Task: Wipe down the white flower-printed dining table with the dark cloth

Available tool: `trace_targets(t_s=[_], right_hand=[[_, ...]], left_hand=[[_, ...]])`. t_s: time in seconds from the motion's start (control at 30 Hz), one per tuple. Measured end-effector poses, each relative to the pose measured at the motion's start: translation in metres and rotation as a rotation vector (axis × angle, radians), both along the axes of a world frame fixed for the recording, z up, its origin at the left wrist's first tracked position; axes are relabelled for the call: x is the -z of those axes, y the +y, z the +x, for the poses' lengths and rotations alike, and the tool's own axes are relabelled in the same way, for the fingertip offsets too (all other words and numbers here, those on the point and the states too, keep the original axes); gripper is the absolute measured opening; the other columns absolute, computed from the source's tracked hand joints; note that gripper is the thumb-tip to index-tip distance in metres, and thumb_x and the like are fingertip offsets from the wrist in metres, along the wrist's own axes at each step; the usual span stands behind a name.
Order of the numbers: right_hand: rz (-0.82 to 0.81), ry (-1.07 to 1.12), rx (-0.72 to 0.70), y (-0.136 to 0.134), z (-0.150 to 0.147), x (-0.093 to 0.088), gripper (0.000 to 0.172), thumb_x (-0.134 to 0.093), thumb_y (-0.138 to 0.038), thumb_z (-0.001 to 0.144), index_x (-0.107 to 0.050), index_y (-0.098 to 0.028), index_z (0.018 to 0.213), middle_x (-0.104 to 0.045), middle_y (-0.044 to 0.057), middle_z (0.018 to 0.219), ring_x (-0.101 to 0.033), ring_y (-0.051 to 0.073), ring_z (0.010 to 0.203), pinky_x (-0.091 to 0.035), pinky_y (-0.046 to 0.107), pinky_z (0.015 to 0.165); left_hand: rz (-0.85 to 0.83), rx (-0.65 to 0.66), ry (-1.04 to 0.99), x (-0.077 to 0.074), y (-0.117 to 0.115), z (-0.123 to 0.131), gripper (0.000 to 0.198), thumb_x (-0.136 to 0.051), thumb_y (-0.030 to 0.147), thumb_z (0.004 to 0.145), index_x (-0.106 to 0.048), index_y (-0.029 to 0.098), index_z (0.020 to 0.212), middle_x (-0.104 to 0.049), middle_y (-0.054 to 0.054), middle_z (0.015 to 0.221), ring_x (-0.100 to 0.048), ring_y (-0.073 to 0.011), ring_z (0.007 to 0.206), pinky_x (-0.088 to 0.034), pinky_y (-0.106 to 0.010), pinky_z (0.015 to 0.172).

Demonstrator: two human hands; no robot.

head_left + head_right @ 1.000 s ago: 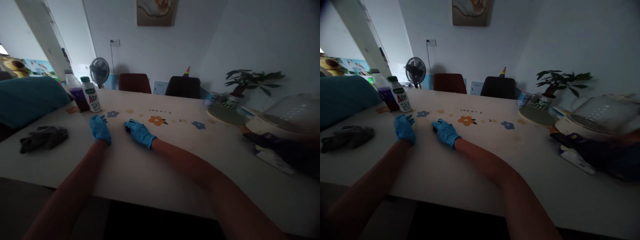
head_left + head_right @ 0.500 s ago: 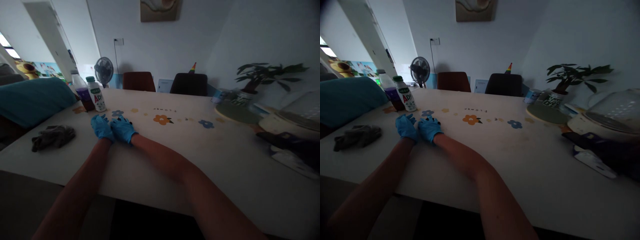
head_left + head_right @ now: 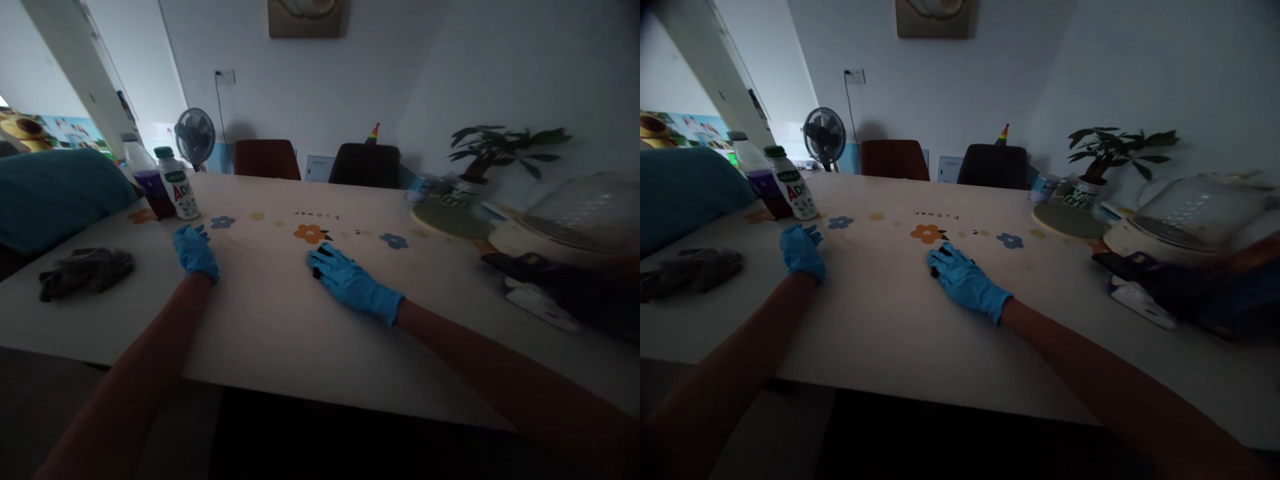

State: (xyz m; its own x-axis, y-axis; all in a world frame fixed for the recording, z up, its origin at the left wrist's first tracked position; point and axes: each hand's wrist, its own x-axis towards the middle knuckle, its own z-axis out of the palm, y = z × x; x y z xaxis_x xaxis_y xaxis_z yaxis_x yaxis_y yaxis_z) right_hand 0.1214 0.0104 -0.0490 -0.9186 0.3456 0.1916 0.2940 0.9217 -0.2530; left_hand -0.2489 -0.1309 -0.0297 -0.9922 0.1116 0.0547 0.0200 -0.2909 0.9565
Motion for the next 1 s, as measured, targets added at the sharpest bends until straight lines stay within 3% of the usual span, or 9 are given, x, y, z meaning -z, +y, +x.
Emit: trace_targets(t_s=[0.17,0.33,0.47,0.57,0.67,0.77,0.9,1.0], right_hand=[[-0.018,-0.026,0.143,0.035,0.066,-0.001,0.067,-0.042,-0.031,0.115,-0.064,-0.034,0.179,-0.051,0.000,0.188,-0.036,0.034,0.181,-0.031,0.066,0.151],[-0.130,0.154,0.401,0.054,0.123,-0.014,0.067,-0.044,-0.034,0.114,-0.066,-0.032,0.178,-0.062,0.003,0.180,-0.057,0.035,0.170,-0.039,0.063,0.147],[-0.148,0.251,0.519,0.064,0.168,-0.019,0.063,-0.049,-0.037,0.114,-0.071,-0.026,0.172,-0.070,0.006,0.173,-0.062,0.037,0.165,-0.040,0.063,0.147],[-0.125,0.229,0.541,0.061,0.183,-0.014,0.061,-0.051,-0.035,0.112,-0.074,-0.029,0.169,-0.069,0.004,0.175,-0.060,0.037,0.167,-0.039,0.064,0.147],[-0.074,0.201,0.505,0.048,0.176,-0.005,0.059,-0.050,-0.035,0.114,-0.075,-0.029,0.168,-0.066,0.005,0.177,-0.052,0.038,0.173,-0.035,0.067,0.148],[-0.038,0.174,0.421,0.032,0.149,0.003,0.059,-0.049,-0.034,0.115,-0.075,-0.028,0.169,-0.066,0.006,0.177,-0.051,0.039,0.174,-0.036,0.070,0.148],[-0.020,0.138,0.329,0.012,0.093,0.008,0.058,-0.049,-0.032,0.117,-0.076,-0.026,0.167,-0.068,0.008,0.176,-0.052,0.039,0.173,-0.039,0.070,0.147],[-0.014,0.108,0.295,0.000,0.042,0.006,0.055,-0.051,-0.031,0.117,-0.077,-0.025,0.165,-0.068,0.009,0.176,-0.051,0.040,0.173,-0.038,0.071,0.147]], left_hand=[[-0.009,-0.008,-0.067,-0.007,-0.001,0.007,0.019,-0.043,0.006,0.108,-0.054,0.021,0.112,-0.071,-0.006,0.103,-0.067,-0.0173,0.087,-0.061,-0.036,0.096],[-0.033,0.018,-0.100,-0.014,-0.002,0.008,0.015,-0.044,0.008,0.109,-0.053,0.020,0.108,-0.067,-0.003,0.102,-0.062,-0.0139,0.081,-0.056,-0.027,0.085],[-0.054,0.043,-0.127,-0.018,-0.001,0.005,0.022,-0.042,0.001,0.105,-0.053,0.020,0.109,-0.066,-0.001,0.095,-0.062,-0.0144,0.078,-0.060,-0.031,0.087],[-0.048,0.062,-0.128,-0.018,0.000,0.006,0.028,-0.037,-0.003,0.105,-0.054,0.019,0.107,-0.068,-0.002,0.095,-0.062,-0.0135,0.075,-0.060,-0.031,0.088],[-0.042,0.060,-0.104,-0.016,0.002,0.006,0.030,-0.035,-0.003,0.105,-0.056,0.019,0.107,-0.067,-0.001,0.092,-0.063,-0.0135,0.075,-0.062,-0.032,0.090],[-0.045,0.062,-0.079,-0.011,0.003,0.004,0.030,-0.036,-0.003,0.103,-0.057,0.018,0.108,-0.068,-0.001,0.093,-0.065,-0.0138,0.076,-0.066,-0.036,0.096],[-0.067,0.088,-0.045,-0.004,0.004,-0.001,0.026,-0.040,0.001,0.101,-0.058,0.018,0.109,-0.070,-0.002,0.095,-0.066,-0.0144,0.076,-0.068,-0.045,0.105],[-0.062,0.090,-0.035,0.000,0.005,-0.005,0.018,-0.050,0.006,0.098,-0.058,0.020,0.106,-0.070,-0.004,0.091,-0.069,-0.0186,0.081,-0.071,-0.049,0.101]])
